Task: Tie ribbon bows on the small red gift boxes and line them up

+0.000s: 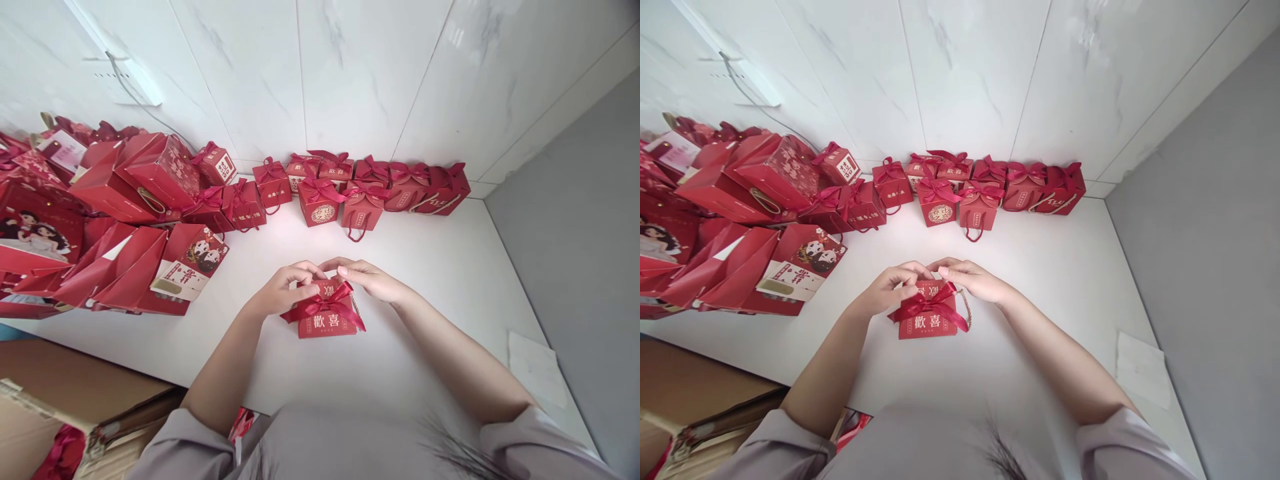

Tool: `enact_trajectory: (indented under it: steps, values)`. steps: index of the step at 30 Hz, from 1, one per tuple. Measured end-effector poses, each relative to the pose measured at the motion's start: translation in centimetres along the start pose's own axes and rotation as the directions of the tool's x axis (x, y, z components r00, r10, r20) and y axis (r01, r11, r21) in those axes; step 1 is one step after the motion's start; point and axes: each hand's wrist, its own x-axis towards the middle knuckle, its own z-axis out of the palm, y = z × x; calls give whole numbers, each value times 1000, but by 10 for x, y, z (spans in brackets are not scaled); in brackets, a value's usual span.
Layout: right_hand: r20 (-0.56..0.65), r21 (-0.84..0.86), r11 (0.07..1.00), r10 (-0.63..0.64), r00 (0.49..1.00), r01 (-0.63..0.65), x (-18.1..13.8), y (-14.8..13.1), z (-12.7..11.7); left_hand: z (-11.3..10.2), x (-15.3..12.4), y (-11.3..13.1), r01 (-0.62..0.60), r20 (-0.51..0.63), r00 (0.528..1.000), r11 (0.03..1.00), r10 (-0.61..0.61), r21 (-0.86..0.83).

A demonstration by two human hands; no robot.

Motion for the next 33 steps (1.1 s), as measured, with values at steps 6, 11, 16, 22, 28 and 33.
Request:
enact_trajectory:
  steps: [6,11,16,22,28,33]
  values:
    - [46,-1,1000,-30,998,30,-1,-3,-3,-2,1,-5,-18,-4,1000,991,18,-129]
    - [73,2,997,77,994,-78,-1,3,-10,-3,2,-8,16,-17,1000,996,-18,-92]
    - [84,-68,990,129,988,-124,-4,4,-13,-3,1,-7,30,-8,1000,998,-30,-47]
    - [119,-82,991,117,986,-108,-5,0,-12,-1,0,-6,32,-46,998,999,-31,11]
    - [85,-43,997,71,994,-68,-4,1,-12,-3,2,-9,-34,-61,998,999,33,-30]
    - [34,-86,996,35,999,-32,-9,-11,-17,-4,1,-7,-87,-185,979,996,84,-8]
